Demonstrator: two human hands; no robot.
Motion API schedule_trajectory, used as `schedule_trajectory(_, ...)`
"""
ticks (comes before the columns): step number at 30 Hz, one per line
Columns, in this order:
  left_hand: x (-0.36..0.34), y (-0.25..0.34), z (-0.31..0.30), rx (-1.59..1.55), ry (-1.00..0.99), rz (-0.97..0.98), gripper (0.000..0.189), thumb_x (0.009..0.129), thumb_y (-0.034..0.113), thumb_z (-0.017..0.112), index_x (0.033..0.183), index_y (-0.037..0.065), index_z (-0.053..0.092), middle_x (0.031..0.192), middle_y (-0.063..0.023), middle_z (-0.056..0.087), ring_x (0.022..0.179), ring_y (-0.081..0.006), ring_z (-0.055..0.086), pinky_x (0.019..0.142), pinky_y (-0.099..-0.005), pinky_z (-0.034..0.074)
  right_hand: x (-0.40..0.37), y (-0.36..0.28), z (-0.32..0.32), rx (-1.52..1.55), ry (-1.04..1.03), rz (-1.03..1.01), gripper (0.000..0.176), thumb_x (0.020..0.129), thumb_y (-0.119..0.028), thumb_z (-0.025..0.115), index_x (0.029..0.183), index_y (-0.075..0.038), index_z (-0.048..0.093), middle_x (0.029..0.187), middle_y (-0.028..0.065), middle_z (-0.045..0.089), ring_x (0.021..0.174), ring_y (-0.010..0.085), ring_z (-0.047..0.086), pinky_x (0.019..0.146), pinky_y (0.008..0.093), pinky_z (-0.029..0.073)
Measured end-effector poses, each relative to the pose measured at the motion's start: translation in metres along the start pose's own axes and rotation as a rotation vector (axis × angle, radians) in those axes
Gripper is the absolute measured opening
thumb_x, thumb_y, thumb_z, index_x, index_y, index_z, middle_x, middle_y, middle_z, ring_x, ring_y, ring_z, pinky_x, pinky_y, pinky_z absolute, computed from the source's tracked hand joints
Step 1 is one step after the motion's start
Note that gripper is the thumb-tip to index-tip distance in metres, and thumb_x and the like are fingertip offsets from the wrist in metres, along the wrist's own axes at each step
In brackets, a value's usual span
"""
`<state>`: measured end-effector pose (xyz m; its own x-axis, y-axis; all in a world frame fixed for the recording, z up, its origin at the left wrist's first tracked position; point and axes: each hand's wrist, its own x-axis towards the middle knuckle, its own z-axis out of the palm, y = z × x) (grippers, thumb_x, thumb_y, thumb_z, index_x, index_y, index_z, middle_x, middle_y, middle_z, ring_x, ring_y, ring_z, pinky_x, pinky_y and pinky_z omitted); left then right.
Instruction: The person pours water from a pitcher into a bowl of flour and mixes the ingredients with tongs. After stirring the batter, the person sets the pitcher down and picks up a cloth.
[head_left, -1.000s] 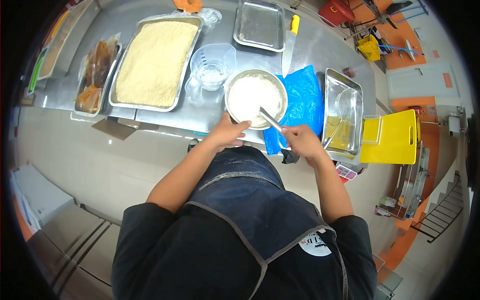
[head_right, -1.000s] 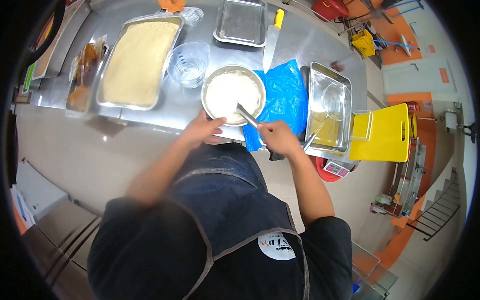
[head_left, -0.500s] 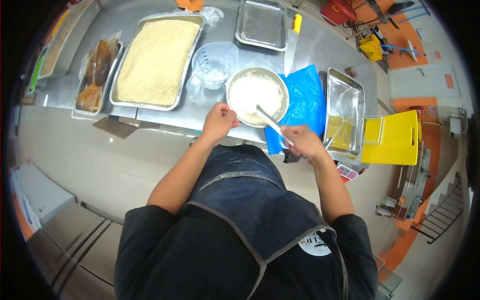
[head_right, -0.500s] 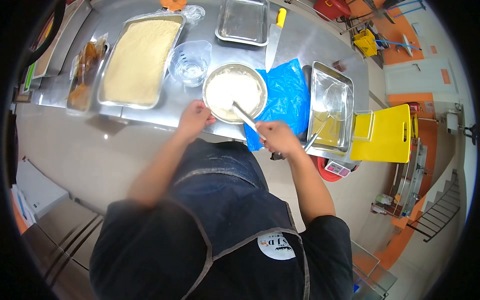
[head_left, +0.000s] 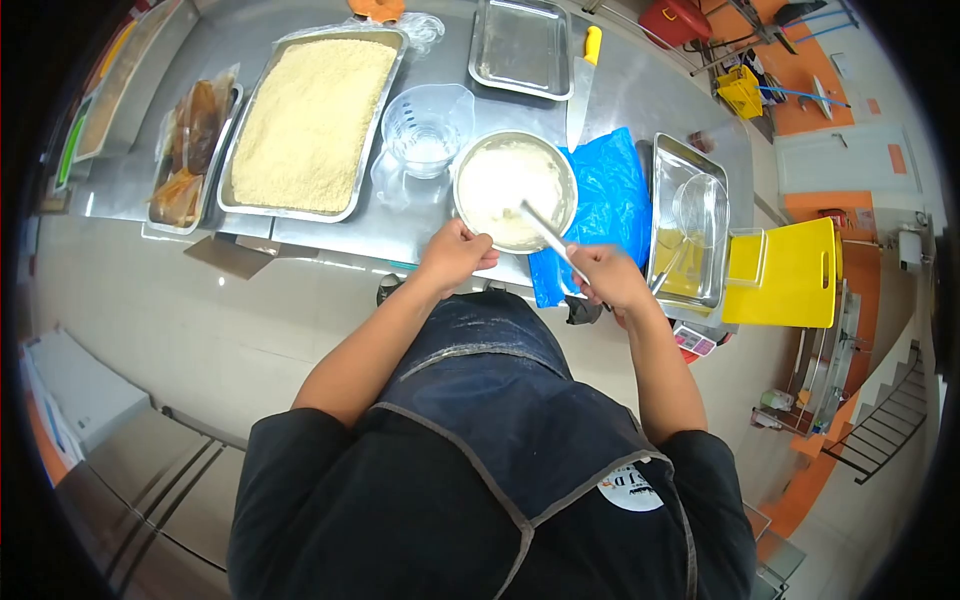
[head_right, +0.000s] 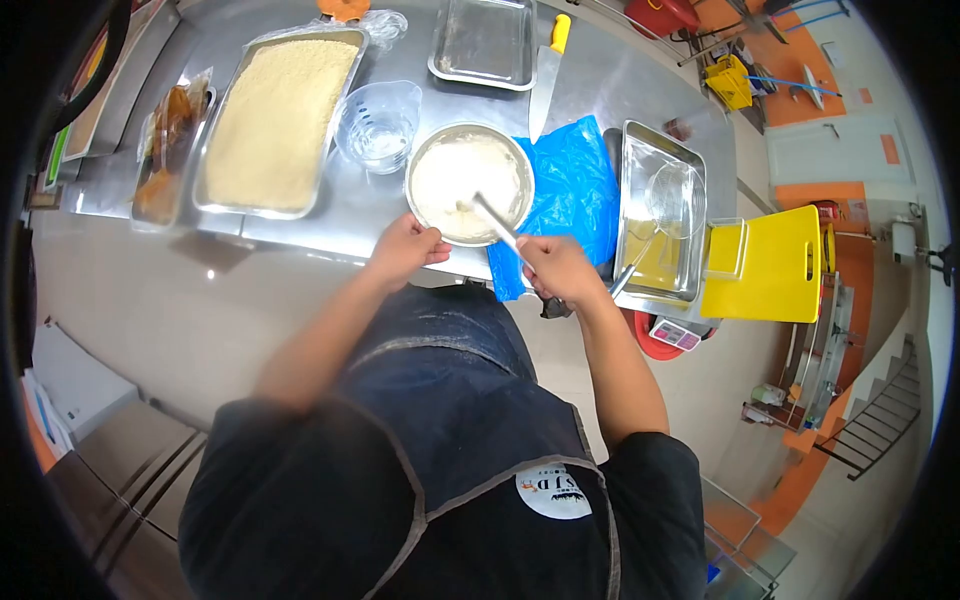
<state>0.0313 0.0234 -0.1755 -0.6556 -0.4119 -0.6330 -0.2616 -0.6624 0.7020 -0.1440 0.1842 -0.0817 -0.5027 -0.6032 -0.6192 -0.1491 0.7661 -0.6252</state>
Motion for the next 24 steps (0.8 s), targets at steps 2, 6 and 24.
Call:
schedule_trajectory(2,0.002,-0.005,0.003,-0.049,-0.021,-0.015,0.023,0.093,0.008,0.057,0.107,-0.006,0.047,0.103,-0.0144,0.056,0.095,-0.0227,0.067,0.082,-0.0321,0.060,0.024,0.039,0.009,-0.131,0.140,-0.255,0.036,0.097,-0.027,0.056,0.076,0.001,0.065,0.057,0.0062,0.054,0.046,0.0119,0.046,0.044,0.0308,0.042)
schedule_trajectory(6,0.001,-0.006,0.008,-0.079,-0.059,-0.058,0.028,0.093,0.009,0.058,0.111,-0.008,0.046,0.106,-0.0159,0.056,0.098,-0.0240,0.066,0.086,-0.0342,0.060,-0.007,-0.016,-0.004,0.114,-0.077,0.141,0.036,0.098,-0.025,0.056,0.077,0.003,0.064,0.056,0.0093,0.053,0.046,0.0135,0.045,0.046,0.0341,0.043)
schedule_trajectory(24,0.012,0.031,-0.033,0.212,0.144,0.180,0.033,0.099,0.018,0.054,0.125,-0.002,0.052,0.108,-0.0119,0.062,0.095,-0.0163,0.063,0.079,-0.0295,0.056,0.001,0.010,-0.013,-0.264,0.134,-0.190,0.037,0.097,-0.026,0.056,0.074,0.003,0.064,0.058,0.0054,0.055,0.052,0.0130,0.048,0.052,0.0334,0.041)
